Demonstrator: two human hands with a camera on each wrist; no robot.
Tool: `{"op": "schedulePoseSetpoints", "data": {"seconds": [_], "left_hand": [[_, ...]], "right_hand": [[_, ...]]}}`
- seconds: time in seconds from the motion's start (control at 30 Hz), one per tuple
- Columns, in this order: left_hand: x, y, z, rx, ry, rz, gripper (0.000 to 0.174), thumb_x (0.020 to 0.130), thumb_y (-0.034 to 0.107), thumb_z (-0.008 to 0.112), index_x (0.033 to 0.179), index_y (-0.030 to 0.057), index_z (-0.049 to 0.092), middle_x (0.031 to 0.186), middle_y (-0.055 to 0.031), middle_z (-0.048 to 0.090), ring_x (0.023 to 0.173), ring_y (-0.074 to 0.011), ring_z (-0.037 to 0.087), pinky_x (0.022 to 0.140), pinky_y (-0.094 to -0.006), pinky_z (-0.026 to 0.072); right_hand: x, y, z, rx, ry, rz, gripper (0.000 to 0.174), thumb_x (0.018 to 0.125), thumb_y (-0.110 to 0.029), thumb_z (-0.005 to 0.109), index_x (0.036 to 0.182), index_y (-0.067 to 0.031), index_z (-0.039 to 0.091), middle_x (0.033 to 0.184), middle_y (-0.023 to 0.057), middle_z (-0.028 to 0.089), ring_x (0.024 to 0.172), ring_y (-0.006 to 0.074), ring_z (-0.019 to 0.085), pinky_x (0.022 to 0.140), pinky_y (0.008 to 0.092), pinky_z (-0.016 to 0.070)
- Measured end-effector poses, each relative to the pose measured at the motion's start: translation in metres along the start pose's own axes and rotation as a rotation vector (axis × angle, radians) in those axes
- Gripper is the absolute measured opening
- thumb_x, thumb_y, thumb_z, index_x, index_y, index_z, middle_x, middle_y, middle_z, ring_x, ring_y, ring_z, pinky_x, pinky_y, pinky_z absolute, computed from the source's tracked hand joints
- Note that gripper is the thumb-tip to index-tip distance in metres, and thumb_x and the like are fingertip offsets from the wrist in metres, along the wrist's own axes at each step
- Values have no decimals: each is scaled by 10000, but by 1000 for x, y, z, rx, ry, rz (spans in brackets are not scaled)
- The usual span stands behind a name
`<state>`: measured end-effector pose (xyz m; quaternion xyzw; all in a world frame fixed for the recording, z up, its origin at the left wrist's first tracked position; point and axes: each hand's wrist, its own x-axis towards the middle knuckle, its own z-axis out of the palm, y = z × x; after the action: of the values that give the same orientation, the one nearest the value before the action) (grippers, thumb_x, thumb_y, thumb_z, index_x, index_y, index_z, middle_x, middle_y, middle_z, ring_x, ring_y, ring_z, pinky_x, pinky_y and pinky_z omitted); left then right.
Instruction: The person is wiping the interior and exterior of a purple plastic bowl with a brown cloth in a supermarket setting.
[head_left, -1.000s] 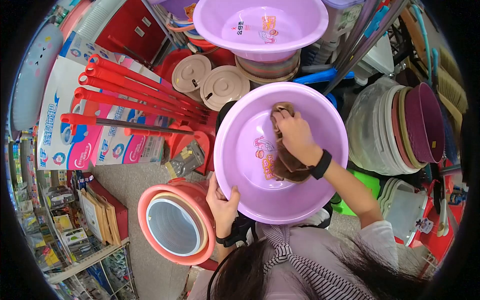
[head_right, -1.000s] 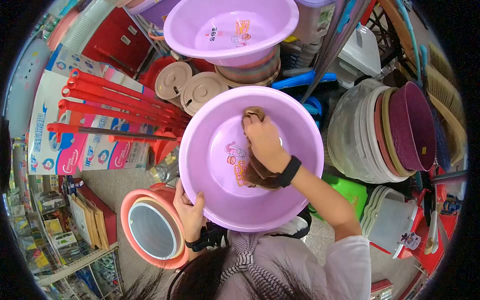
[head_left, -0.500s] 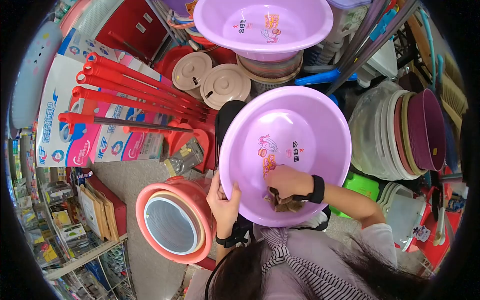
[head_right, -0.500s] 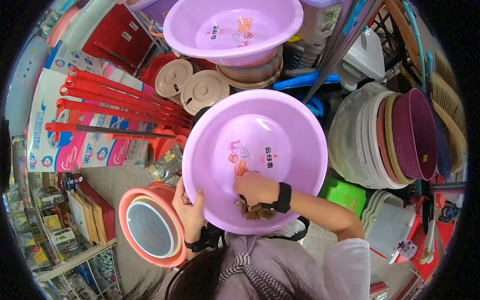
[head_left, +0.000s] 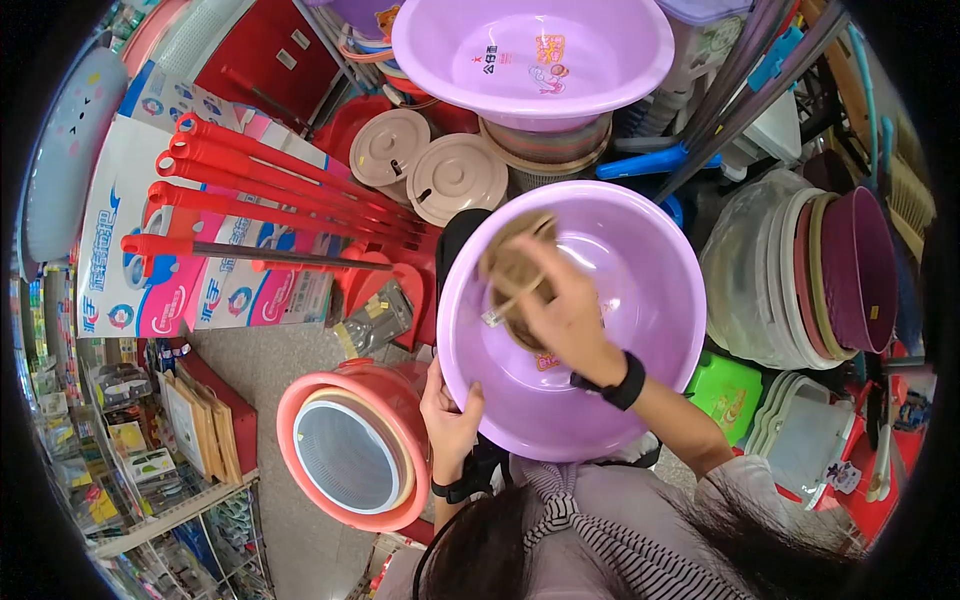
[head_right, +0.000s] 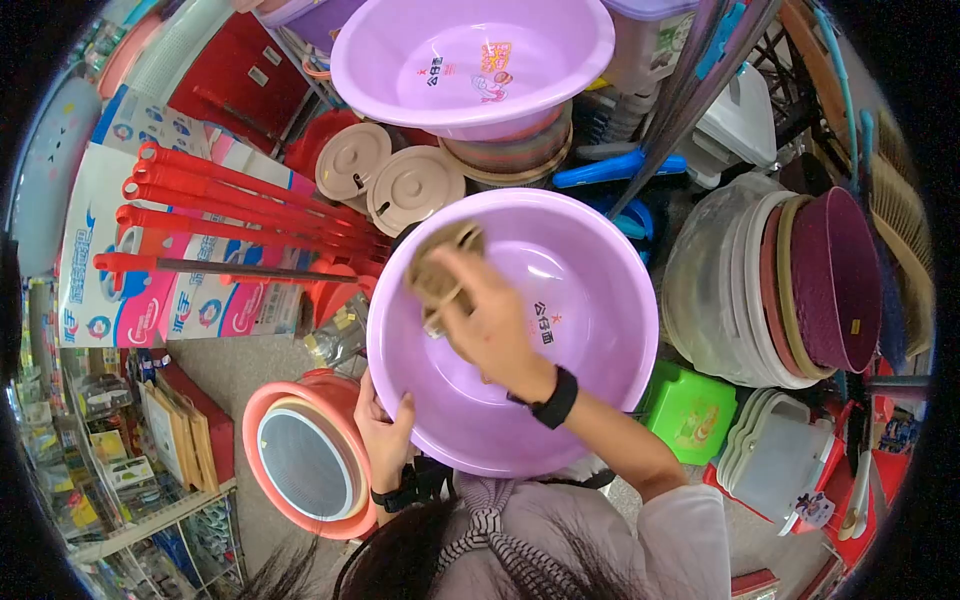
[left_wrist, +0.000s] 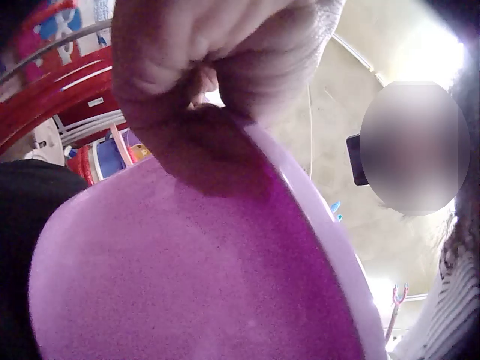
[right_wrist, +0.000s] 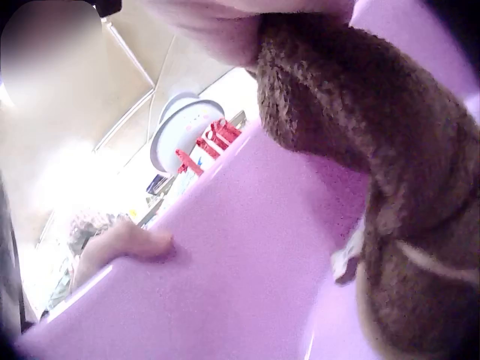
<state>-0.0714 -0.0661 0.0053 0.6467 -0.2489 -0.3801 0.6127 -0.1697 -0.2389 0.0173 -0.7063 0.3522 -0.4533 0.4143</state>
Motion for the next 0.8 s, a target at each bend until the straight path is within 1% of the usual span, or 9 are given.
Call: {"op": "schedulePoseSetpoints", "data": {"seconds": [0.17, 0.4, 0.47, 0.53, 0.57, 0.63, 0.67, 0.73, 0.8], "left_hand": [[1, -3, -7, 25, 6, -29, 557, 829, -79, 555, 1356, -45, 377, 1066, -61, 587, 890, -76, 571, 777, -200, 455], [-7, -8, -7, 13, -6, -96, 542, 833, -74, 567, 1340, -43, 379, 1064, -66, 599, 886, -83, 588, 773, -216, 474], [-2, -6, -3, -4, -56, -34, 543, 829, -78, 568, 1337, -46, 378, 1049, -64, 604, 862, -80, 592, 756, -214, 478], [5, -1, -5, -10, -55, -41, 548, 827, -80, 570, 1339, -46, 377, 1047, -63, 605, 857, -79, 595, 752, -214, 480], [7, 0, -6, -11, -50, -46, 553, 824, -81, 573, 1340, -46, 375, 1045, -62, 607, 853, -78, 597, 747, -215, 482], [5, -4, -7, 3, -59, -39, 555, 823, -84, 574, 1339, -48, 375, 1046, -63, 608, 853, -77, 600, 743, -213, 483], [4, -5, -7, 17, -65, -32, 556, 821, -86, 575, 1339, -49, 375, 1047, -65, 610, 853, -76, 603, 738, -211, 484], [1, -5, -4, -8, -69, -45, 550, 822, -84, 573, 1335, -51, 378, 1051, -68, 612, 863, -75, 605, 745, -211, 485], [-2, -6, -6, -10, -52, -52, 555, 821, -82, 573, 1338, -53, 374, 1050, -68, 614, 855, -77, 607, 750, -213, 485]], "right_hand": [[-40, 2, 12, 210, -606, 121, 395, 773, -5, 600, 1167, -27, 572, 1053, 173, 624, 966, 331, 621, 852, 366, 484], [3, 20, -1, 119, 41, 192, 353, 783, -17, 609, 1135, -13, 598, 1028, 182, 658, 945, 284, 663, 828, 350, 507], [-14, 13, 10, 91, -8, 224, 369, 769, -33, 634, 1135, -10, 597, 1012, 188, 657, 914, 303, 666, 810, 355, 512], [-33, 9, 15, 148, -375, 69, 373, 746, -26, 639, 1117, -7, 601, 973, 188, 657, 856, 331, 663, 784, 364, 517], [-34, 9, 12, 145, -372, 71, 373, 746, -26, 639, 1117, -7, 601, 973, 188, 657, 856, 331, 663, 784, 364, 517], [-35, 7, 3, 205, -712, 198, 399, 717, 1, 628, 1115, -13, 597, 998, 192, 643, 871, 359, 635, 788, 396, 511], [-33, 12, 3, 206, -712, 199, 399, 717, 1, 628, 1115, -13, 597, 998, 192, 643, 871, 359, 635, 788, 396, 511], [-19, 29, 2, -167, -400, -97, 402, 722, 5, 591, 1123, -16, 587, 1066, 185, 623, 926, 374, 601, 816, 431, 493], [-3, 36, -6, -271, -270, -57, 378, 738, 2, 578, 1116, -7, 592, 1070, 189, 623, 949, 372, 600, 831, 426, 494]]}}
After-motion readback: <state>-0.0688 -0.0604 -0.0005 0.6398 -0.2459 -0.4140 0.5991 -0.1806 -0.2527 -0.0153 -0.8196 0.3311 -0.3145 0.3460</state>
